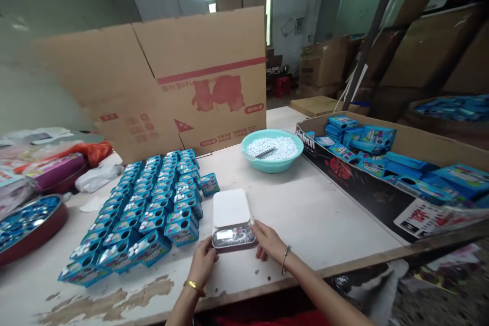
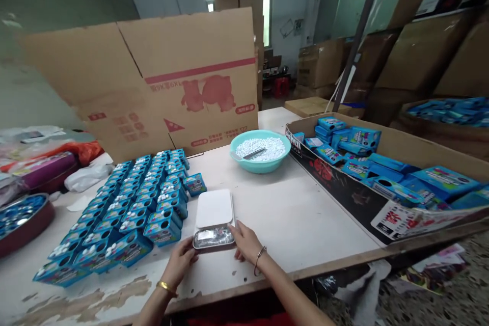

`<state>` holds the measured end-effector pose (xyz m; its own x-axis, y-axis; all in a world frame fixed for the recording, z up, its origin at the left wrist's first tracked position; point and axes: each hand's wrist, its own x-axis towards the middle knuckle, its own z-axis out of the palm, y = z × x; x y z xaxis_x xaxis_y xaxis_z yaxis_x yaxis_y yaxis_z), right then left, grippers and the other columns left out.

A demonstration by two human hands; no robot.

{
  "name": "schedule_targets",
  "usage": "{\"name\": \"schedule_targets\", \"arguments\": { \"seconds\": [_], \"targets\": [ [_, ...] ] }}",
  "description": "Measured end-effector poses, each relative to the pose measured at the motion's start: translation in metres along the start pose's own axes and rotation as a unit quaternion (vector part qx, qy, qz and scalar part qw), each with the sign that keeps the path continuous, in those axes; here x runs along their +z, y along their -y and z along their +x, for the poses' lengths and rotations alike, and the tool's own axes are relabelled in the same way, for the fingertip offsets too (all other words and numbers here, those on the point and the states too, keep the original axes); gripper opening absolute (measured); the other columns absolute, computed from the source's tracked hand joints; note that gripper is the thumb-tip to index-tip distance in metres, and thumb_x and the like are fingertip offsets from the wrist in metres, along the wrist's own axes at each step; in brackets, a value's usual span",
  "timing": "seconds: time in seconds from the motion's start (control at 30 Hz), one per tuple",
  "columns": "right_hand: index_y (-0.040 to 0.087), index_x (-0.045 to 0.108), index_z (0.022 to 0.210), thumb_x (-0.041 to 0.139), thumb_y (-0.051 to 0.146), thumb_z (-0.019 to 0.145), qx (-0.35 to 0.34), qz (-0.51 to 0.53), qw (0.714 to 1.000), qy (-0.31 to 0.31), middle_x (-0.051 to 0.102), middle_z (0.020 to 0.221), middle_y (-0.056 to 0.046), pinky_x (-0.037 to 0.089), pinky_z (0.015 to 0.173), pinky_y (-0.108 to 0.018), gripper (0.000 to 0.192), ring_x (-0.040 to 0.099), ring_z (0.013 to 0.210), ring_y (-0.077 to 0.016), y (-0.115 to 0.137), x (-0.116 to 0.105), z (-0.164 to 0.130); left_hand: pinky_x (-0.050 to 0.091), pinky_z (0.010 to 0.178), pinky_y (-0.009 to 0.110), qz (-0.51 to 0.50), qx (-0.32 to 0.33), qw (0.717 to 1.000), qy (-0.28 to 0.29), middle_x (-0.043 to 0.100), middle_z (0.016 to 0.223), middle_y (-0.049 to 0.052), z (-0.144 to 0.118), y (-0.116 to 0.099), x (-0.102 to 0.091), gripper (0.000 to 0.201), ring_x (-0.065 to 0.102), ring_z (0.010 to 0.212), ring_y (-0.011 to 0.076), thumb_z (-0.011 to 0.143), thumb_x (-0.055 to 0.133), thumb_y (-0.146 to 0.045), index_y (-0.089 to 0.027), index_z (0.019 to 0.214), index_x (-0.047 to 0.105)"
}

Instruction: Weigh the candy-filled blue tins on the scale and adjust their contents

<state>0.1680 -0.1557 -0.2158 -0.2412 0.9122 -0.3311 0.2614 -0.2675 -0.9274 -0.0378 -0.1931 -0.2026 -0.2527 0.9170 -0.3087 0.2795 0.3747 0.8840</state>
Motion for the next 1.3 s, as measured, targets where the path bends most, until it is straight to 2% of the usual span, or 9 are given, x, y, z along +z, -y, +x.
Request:
{"name": "schedule_targets", "arguments": {
  "seconds": [0.13,0.27,0.43,0.5,0.57,0.7,0.9,1.13,1.3],
  "targets": [
    [0.016,0.044,0.133,0.035,0.053,0.09,-0.021,0.006,1.0,0.021,0.054,0.056,0.004,0.04,0.037,-0.021,0.058,0.053,0.039,-0.0121,-0.002,-0.011,-0.005,0.05,0.075,0.032,0.142,0.064,0.985,0.067,0.063,0.093,0.007,0.01,-0.018,-0.006,0.036,0.061,0.082,0.0201,0.066,0.055,-0.021,-0.014,0.1,0.064],
    [0.014,0.051,0.129,0.038,0.052,0.09,-0.107,-0.113,0.986,-0.066,0.064,0.082,-0.006,0.053,0.059,-0.032,0.056,0.063,0.062,-0.0178,-0.003,-0.05,0.002,0.047,0.08,0.037,0.404,0.183,0.884,0.147,0.066,0.081,0.008,0.033,-0.063,-0.018,0.021,0.061,0.081,0.024,0.079,0.05,-0.028,-0.016,0.082,0.067],
    [0.012,0.048,0.131,0.046,0.042,0.092,-0.291,-0.374,0.828,-0.301,0.056,0.122,-0.018,0.044,0.094,-0.041,0.05,0.051,0.114,-0.0281,0.042,-0.119,0.064,0.041,0.098,0.039,0.516,0.355,0.778,0.039,0.056,0.126,0.013,0.108,-0.143,-0.037,0.043,0.054,0.114,0.027,0.084,0.05,-0.031,-0.019,0.125,0.053],
    [0.012,0.05,0.129,0.049,0.042,0.091,-0.285,-0.471,0.756,-0.353,0.055,0.123,-0.018,0.04,0.094,-0.041,0.049,0.048,0.115,-0.0292,0.063,-0.14,0.095,0.037,0.102,0.041,0.577,0.351,0.737,0.03,0.051,0.133,0.014,0.143,-0.167,-0.042,0.052,0.048,0.121,0.0296,0.08,0.056,-0.03,-0.018,0.13,0.049],
    [0.012,0.055,0.12,0.05,0.044,0.09,-0.267,-0.507,0.734,-0.365,0.059,0.113,-0.017,0.04,0.089,-0.04,0.044,0.051,0.106,-0.0284,0.077,-0.155,0.121,0.034,0.103,0.045,0.622,0.316,0.716,0.038,0.052,0.132,0.016,0.172,-0.18,-0.045,0.061,0.048,0.122,0.0323,0.073,0.064,-0.032,-0.017,0.13,0.048],
    [0.014,0.062,0.096,0.049,0.041,0.091,-0.237,-0.54,0.731,-0.343,0.062,0.09,-0.012,0.035,0.077,-0.036,0.03,0.051,0.087,-0.0251,0.078,-0.166,0.145,0.032,0.101,0.049,0.653,0.275,0.703,0.063,0.062,0.115,0.016,0.201,-0.181,-0.043,0.053,0.055,0.111,0.0343,0.068,0.068,-0.035,-0.015,0.116,0.057],
    [0.013,0.062,0.089,0.053,0.037,0.09,-0.219,-0.58,0.722,-0.307,0.06,0.091,-0.014,0.03,0.076,-0.036,0.025,0.047,0.088,-0.0266,0.07,-0.17,0.151,0.032,0.098,0.045,0.667,0.259,0.694,0.081,0.067,0.101,0.013,0.199,-0.171,-0.036,0.024,0.06,0.101,0.0296,0.076,0.061,-0.028,-0.017,0.096,0.06],
    [0.011,0.064,0.089,0.056,0.028,0.088,-0.224,-0.599,0.721,-0.267,0.061,0.092,-0.015,0.03,0.071,-0.034,0.018,0.048,0.089,-0.0264,0.075,-0.177,0.152,0.029,0.102,0.046,0.634,0.317,0.703,0.053,0.065,0.098,0.01,0.163,-0.202,-0.043,0.026,0.06,0.095,0.028,0.083,0.052,-0.041,-0.018,0.093,0.056],
    [0.01,0.064,0.09,0.06,0.029,0.086,-0.212,-0.609,0.724,-0.245,0.062,0.093,-0.015,0.032,0.071,-0.034,0.02,0.049,0.09,-0.026,0.074,-0.181,0.132,0.032,0.102,0.045,0.55,0.362,0.737,0.153,0.066,0.09,0.005,0.12,-0.211,-0.023,0.024,0.06,0.09,0.026,0.079,0.055,-0.043,-0.022,0.09,0.06]
  ]
}}
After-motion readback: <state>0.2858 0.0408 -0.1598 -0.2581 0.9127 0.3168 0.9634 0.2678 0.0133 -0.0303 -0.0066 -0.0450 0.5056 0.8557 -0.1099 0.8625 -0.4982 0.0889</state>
